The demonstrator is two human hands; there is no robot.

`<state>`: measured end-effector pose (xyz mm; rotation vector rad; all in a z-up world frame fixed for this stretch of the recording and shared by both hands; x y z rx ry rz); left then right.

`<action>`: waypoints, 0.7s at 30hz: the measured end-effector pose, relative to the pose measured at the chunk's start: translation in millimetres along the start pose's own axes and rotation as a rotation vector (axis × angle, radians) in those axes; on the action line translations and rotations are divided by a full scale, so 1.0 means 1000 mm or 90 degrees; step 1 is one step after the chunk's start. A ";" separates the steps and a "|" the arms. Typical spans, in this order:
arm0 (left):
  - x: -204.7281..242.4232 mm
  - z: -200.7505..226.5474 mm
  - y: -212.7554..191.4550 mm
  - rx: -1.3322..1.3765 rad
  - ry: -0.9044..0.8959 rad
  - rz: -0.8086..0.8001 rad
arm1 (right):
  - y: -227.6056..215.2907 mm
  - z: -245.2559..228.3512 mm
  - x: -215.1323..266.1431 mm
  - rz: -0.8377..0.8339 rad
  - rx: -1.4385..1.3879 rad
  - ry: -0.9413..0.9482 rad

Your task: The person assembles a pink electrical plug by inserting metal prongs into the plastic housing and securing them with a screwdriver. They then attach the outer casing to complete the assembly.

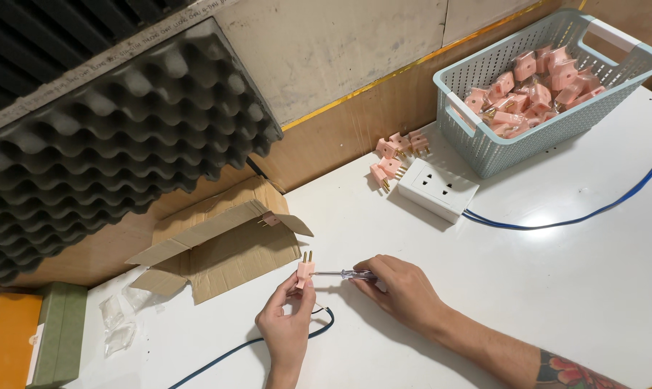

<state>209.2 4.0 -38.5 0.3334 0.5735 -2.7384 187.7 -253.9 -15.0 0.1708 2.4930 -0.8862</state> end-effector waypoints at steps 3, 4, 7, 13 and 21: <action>-0.002 0.012 0.000 -0.035 0.019 -0.007 | -0.009 -0.012 -0.004 0.021 0.026 -0.051; -0.002 0.010 0.000 -0.038 0.015 -0.008 | -0.007 -0.013 -0.002 0.018 0.024 -0.049; -0.006 0.006 0.003 0.043 -0.066 -0.023 | -0.002 -0.011 0.002 -0.022 0.022 -0.016; -0.010 -0.006 0.002 0.218 -0.267 -0.037 | -0.004 -0.010 0.003 -0.017 -0.044 0.006; -0.008 0.006 0.006 0.222 -0.276 -0.108 | -0.016 -0.038 0.007 0.066 -0.038 -0.130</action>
Point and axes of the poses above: each hand's wrist, its own x-axis away from the middle knuckle, its own y-axis out of the palm, z = x × y, the point moved 8 cm from there along -x, towards the middle knuckle, and after that the axes turned 3 degrees about y, right-handed, at the moved point
